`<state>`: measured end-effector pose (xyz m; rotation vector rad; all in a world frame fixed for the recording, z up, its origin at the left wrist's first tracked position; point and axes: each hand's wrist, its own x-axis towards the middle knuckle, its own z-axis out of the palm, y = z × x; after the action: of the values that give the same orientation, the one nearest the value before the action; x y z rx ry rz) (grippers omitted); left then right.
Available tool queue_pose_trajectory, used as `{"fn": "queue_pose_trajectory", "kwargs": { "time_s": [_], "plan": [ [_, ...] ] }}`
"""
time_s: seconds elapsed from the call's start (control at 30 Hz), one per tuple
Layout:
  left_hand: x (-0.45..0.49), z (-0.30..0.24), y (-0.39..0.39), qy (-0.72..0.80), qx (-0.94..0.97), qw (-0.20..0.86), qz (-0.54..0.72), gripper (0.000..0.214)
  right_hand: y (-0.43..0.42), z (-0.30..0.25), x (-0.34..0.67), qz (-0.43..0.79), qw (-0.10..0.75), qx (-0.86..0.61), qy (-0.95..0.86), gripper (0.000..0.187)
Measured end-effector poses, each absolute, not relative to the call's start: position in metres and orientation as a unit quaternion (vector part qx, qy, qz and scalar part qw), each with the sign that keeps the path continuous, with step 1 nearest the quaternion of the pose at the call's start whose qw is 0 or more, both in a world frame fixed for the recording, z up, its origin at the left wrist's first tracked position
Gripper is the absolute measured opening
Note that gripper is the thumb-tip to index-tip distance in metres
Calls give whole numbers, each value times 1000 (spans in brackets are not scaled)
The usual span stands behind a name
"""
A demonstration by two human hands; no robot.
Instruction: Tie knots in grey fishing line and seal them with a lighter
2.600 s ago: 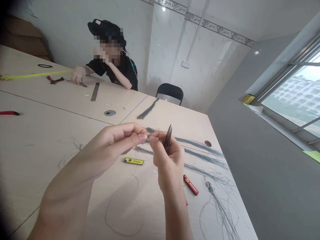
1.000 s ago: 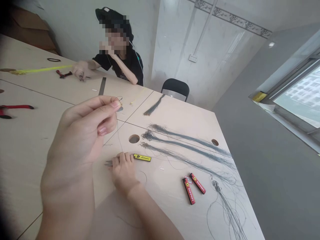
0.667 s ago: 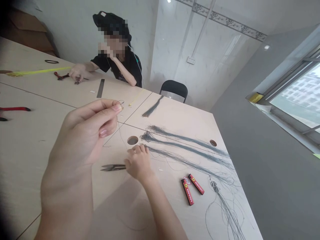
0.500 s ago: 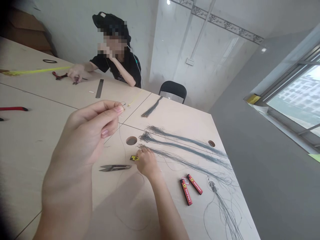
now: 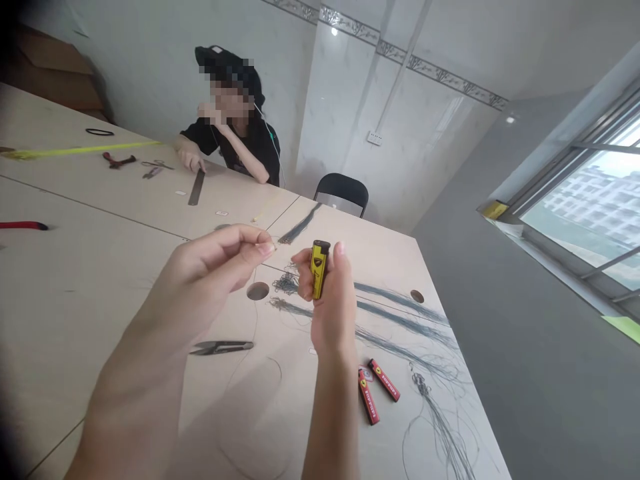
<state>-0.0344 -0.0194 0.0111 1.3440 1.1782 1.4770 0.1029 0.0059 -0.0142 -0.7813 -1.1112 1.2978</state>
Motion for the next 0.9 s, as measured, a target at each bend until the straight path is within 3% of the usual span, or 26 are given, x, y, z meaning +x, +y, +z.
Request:
{"fn": "queue_pose_trajectory", "kwargs": {
  "time_s": [0.1, 0.23, 0.9],
  "plan": [
    [-32, 9, -20, 459, 553, 411, 561, 16, -5, -4, 93, 520, 627, -381, -437, 56],
    [-29, 7, -21, 451, 569, 416, 547, 16, -7, -8, 84, 453, 646, -433, -436, 47],
    [-24, 7, -24, 462, 581, 415, 525, 18, -4, -9, 89, 382, 624, -481, -483, 44]
  ]
}}
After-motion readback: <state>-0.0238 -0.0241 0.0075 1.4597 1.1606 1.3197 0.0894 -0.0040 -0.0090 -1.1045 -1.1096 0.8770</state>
